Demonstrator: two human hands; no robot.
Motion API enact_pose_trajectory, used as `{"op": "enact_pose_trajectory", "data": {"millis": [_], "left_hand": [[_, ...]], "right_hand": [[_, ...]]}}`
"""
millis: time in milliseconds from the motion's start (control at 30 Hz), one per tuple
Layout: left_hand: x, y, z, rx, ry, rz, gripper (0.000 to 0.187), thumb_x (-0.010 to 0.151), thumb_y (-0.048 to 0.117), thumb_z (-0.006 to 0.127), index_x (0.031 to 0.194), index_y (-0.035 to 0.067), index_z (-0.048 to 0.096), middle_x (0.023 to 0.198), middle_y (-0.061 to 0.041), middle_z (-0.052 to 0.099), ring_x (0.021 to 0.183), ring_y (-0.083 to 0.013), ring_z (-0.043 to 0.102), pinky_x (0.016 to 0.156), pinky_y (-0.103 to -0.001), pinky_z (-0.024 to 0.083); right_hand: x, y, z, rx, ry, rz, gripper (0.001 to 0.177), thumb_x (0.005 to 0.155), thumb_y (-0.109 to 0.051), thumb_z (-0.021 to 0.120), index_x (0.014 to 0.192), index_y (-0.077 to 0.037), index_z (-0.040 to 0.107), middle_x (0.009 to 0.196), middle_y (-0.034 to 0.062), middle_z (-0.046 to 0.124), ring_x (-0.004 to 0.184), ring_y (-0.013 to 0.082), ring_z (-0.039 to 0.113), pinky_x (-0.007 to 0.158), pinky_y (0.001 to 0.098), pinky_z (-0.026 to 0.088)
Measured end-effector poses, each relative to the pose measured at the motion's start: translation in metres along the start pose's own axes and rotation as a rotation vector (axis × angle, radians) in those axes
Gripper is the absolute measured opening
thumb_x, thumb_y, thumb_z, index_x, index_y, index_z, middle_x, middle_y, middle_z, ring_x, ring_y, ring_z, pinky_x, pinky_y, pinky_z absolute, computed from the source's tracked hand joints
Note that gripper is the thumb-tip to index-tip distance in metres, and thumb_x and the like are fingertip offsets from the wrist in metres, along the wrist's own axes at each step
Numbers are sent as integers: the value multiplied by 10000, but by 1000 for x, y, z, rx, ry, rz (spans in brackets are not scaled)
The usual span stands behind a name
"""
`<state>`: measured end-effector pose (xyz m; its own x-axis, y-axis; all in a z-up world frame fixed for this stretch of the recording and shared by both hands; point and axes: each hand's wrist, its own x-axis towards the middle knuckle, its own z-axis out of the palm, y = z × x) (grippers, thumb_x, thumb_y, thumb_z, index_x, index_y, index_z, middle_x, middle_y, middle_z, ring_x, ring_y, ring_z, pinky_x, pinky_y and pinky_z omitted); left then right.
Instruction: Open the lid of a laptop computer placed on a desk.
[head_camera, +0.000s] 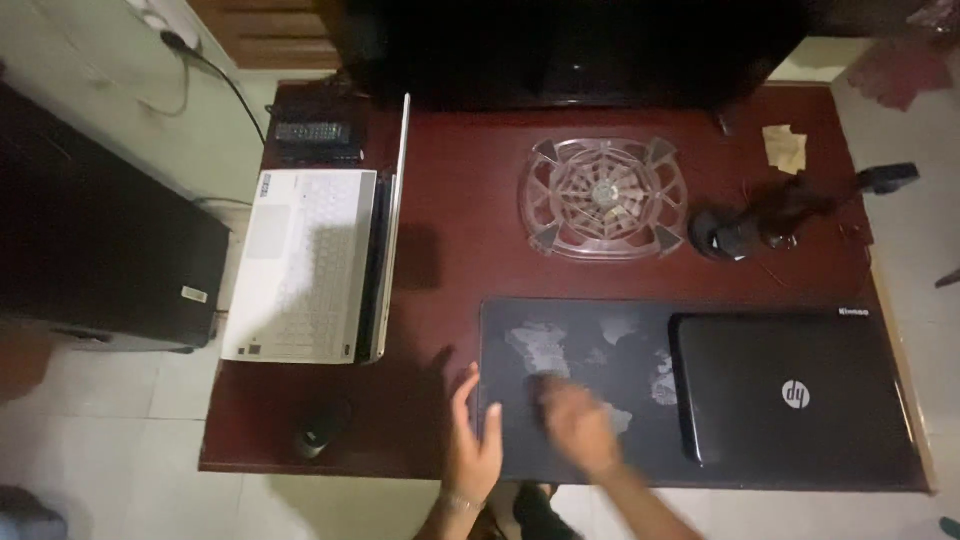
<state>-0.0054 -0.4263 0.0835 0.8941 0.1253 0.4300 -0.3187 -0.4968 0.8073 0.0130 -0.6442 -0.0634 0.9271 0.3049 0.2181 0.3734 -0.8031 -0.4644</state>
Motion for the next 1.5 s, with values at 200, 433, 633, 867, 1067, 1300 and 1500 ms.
{"op": "enact_pose_trajectory", "data": {"millis": [200,433,633,867,1067,1300,1500], "left_hand": [[24,-76,96,-140,-118,-605,746,909,212,709,1532,78,321,1551,-174,455,1388,-323,500,1148,-434,397],[97,-129,174,-28,24,-669,767,879,243,727,1540,81,373,1518,-160,533,1326,-312,582,1107,-403,459],[163,-188,242,-167,46,-742,856,877,207,736,1561,-10,269,1461,-221,537,1337,-315,541,1119,-416,430],[205,-186,256,-50,13,-760,783,860,279,769,1494,2,402,1344,-225,627,1224,-327,613,1046,-436,475],[216,-133,192,145,44,-731,616,768,296,841,1286,32,636,1290,-207,660,1206,-353,639,1027,-448,519],[139,-114,139,100,136,-542,590,810,213,826,1345,94,607,1331,-181,555,1275,-393,525,1072,-488,435],[40,-82,70,45,125,-518,632,830,209,857,1380,106,563,1379,-176,499,1247,-392,514,1021,-501,430]], "right_hand": [[95,90,-148,112,244,598,579,883,-113,674,1432,-11,523,1361,280,593,1197,459,596,1009,491,487],[242,242,-138,17,220,583,761,893,-303,770,1460,101,461,1365,355,580,1212,511,597,1009,531,495],[280,296,-108,1,87,806,921,878,-499,793,1375,176,412,1222,407,618,1130,531,633,952,546,519],[257,351,-59,8,95,790,666,897,-447,787,1237,102,625,1182,375,682,1112,499,667,947,538,536],[227,213,-140,1076,-76,1079,344,911,-138,721,1173,-33,525,1081,232,700,994,399,711,746,531,596],[108,171,-116,1411,12,962,279,928,-61,642,1163,-133,510,1038,144,687,939,310,692,677,463,593],[4,86,-107,1393,42,1095,266,924,-92,637,1150,-137,503,1033,137,696,999,302,704,693,435,577]]}}
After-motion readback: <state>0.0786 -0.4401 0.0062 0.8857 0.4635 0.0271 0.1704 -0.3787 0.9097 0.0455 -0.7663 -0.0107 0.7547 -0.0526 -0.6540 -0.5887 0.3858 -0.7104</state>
